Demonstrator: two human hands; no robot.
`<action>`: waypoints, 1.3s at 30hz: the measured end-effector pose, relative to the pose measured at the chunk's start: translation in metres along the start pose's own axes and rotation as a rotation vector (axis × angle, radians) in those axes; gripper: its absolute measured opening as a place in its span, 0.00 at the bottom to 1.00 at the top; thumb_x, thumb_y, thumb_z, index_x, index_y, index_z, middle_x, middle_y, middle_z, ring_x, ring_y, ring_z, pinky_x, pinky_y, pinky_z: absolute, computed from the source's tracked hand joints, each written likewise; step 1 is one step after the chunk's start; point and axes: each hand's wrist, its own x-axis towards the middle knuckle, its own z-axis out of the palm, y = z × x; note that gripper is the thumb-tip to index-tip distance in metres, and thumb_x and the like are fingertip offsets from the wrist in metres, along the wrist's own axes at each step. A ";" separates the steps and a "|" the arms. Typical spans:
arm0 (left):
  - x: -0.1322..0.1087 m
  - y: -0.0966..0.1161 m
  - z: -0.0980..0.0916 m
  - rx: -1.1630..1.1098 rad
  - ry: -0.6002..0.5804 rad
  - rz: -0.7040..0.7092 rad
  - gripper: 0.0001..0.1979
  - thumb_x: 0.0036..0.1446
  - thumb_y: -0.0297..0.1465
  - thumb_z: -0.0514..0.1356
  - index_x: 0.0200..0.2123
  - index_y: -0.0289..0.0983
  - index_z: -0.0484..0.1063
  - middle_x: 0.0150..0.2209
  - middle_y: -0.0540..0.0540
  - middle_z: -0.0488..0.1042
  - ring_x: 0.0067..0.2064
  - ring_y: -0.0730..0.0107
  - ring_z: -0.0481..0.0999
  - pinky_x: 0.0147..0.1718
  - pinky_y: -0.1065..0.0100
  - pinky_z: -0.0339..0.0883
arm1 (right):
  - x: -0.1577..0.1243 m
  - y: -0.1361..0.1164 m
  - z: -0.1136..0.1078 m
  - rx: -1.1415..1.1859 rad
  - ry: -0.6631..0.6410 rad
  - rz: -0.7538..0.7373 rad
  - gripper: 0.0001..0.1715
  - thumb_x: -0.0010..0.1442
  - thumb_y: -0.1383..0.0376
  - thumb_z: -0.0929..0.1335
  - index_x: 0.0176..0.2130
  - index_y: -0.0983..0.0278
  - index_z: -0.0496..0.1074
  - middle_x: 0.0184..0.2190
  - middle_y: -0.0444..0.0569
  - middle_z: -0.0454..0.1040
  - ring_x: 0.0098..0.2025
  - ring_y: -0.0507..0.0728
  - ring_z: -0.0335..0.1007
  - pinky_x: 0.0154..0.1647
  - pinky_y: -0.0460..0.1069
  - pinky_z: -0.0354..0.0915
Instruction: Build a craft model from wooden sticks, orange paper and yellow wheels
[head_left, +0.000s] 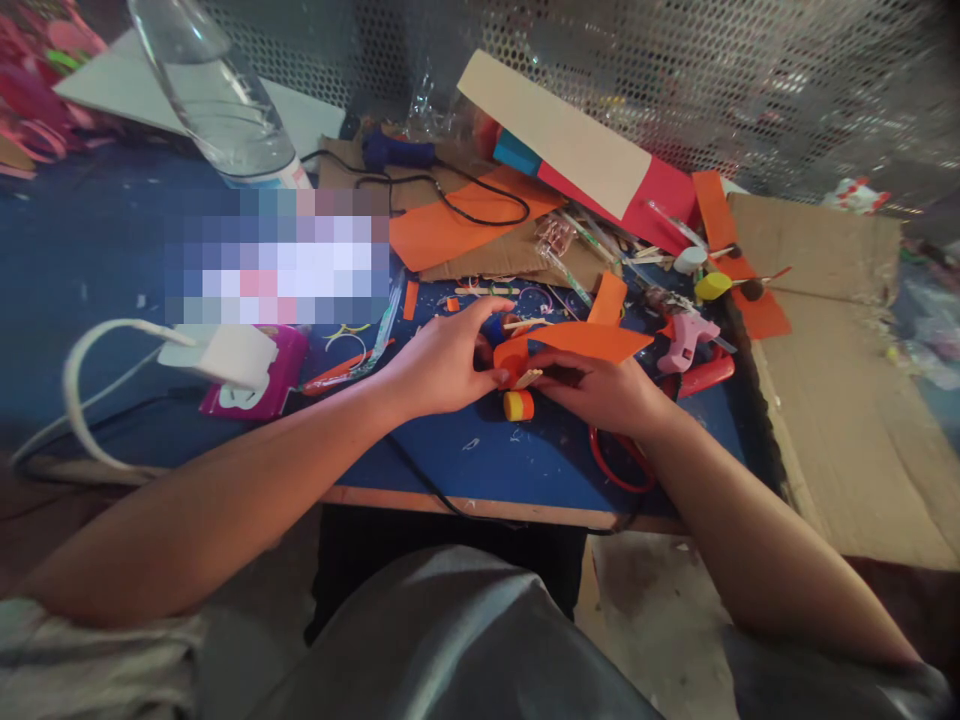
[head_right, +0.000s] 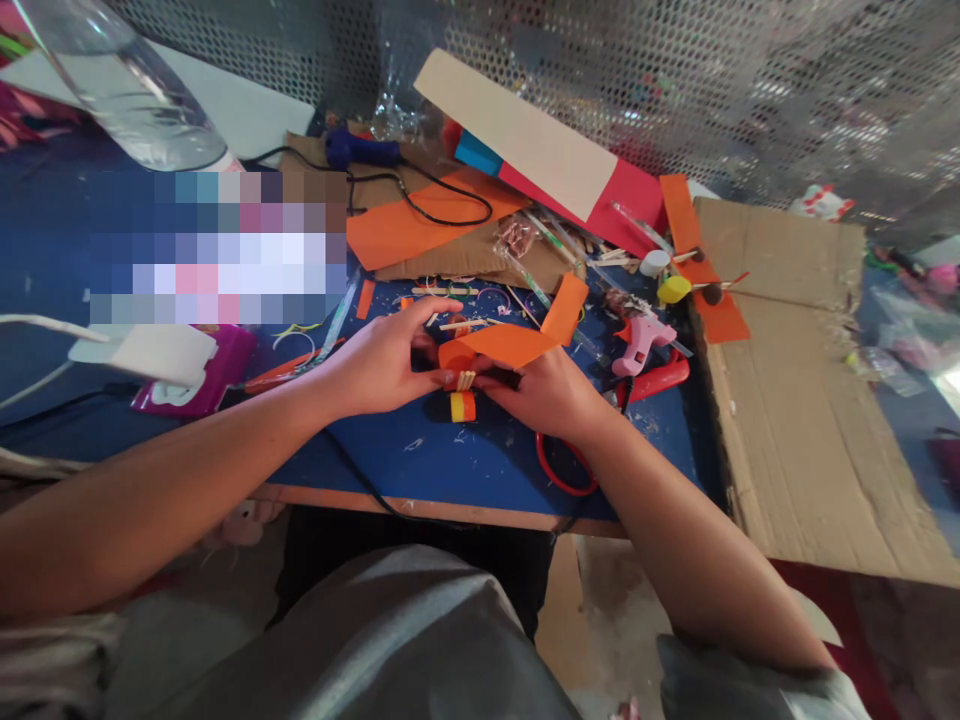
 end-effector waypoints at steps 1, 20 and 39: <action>0.000 -0.001 0.000 0.000 0.002 -0.001 0.43 0.59 0.33 0.73 0.75 0.40 0.65 0.41 0.47 0.88 0.48 0.52 0.89 0.50 0.57 0.74 | 0.000 0.000 0.000 0.008 0.005 0.004 0.10 0.69 0.64 0.73 0.47 0.59 0.86 0.44 0.52 0.89 0.45 0.63 0.87 0.48 0.54 0.77; -0.001 0.003 0.001 0.009 0.026 -0.020 0.42 0.60 0.29 0.70 0.76 0.42 0.64 0.44 0.46 0.88 0.50 0.54 0.89 0.49 0.59 0.75 | 0.008 -0.016 -0.009 0.209 -0.057 0.110 0.13 0.65 0.62 0.75 0.48 0.63 0.84 0.36 0.49 0.87 0.36 0.61 0.83 0.34 0.49 0.69; 0.001 -0.002 0.001 0.022 0.068 0.043 0.38 0.61 0.29 0.70 0.72 0.42 0.66 0.42 0.48 0.88 0.46 0.55 0.88 0.46 0.60 0.72 | 0.007 -0.014 -0.007 0.127 -0.082 0.135 0.19 0.65 0.57 0.77 0.52 0.62 0.83 0.35 0.49 0.86 0.32 0.60 0.81 0.32 0.50 0.69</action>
